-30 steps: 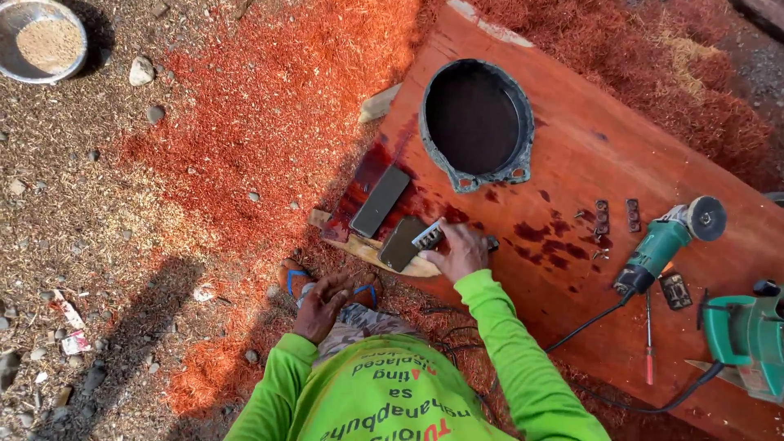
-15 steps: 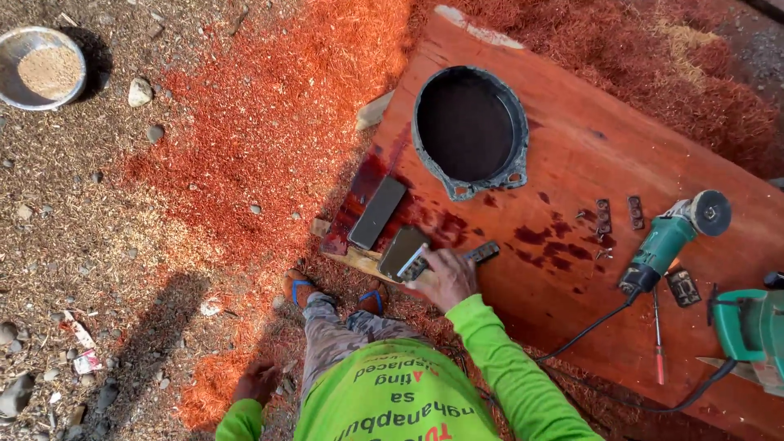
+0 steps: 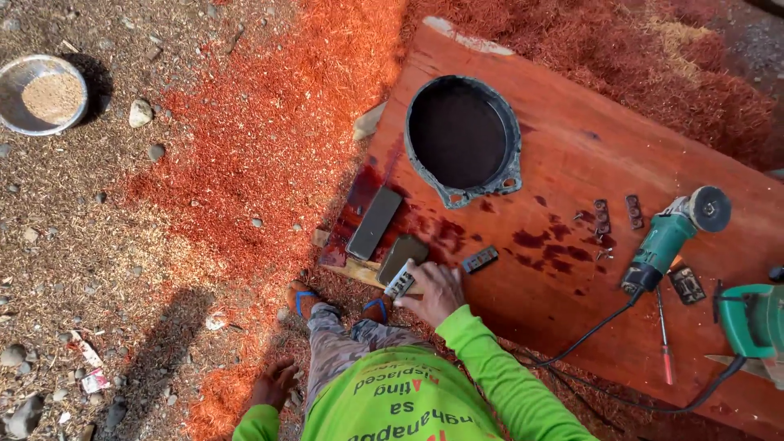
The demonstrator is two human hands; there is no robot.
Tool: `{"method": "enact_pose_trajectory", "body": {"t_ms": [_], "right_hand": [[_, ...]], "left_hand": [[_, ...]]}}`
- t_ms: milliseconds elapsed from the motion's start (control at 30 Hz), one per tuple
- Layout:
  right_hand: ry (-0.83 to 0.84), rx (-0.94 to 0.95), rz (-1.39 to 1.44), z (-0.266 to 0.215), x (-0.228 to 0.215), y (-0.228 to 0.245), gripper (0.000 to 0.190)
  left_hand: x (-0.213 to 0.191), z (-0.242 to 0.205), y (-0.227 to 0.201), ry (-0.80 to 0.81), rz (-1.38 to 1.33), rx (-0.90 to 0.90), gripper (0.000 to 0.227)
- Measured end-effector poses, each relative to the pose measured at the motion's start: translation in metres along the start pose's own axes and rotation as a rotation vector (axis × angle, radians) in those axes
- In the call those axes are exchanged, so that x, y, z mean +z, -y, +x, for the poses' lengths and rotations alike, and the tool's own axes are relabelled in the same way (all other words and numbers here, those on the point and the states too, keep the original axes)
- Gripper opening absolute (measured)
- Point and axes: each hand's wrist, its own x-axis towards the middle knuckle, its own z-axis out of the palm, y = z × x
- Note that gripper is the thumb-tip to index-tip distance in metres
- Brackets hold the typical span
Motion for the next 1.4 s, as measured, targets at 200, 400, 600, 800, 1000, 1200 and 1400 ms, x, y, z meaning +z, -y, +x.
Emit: {"method": "enact_pose_trajectory", "body": {"t_ms": [200,400,600,800,1000,1200,1400], "right_hand": [[-0.070,0.161,0.017,0.009,-0.012,-0.019,0.078],[-0.038,-0.007,0.010,-0.001,-0.004,-0.011,0.084],[-0.034,-0.050,0.039,-0.005,0.002,0.001,0.075],[-0.124,0.111,-0.007,0.010,-0.009,-0.005,0.080],[-0.072,0.045,0.004,0.002,-0.001,-0.011,0.076],[0.053,-0.047,0.046,-0.006,-0.004,0.008,0.084],[-0.020,0.123,0.011,0.010,-0.008,0.002,0.080]], "left_hand": [[-0.014,-0.003,-0.011,0.041,-0.045,0.000,0.040],[-0.017,0.002,-0.012,0.000,0.037,0.026,0.035],[-0.007,-0.009,-0.011,-0.016,0.004,-0.050,0.034],[-0.006,-0.009,-0.011,0.024,-0.104,-0.051,0.032],[-0.012,0.000,0.001,0.023,-0.124,-0.084,0.037],[-0.014,0.011,0.003,-0.007,-0.124,-0.087,0.033],[-0.009,0.019,0.002,0.024,-0.190,0.043,0.034]]}}
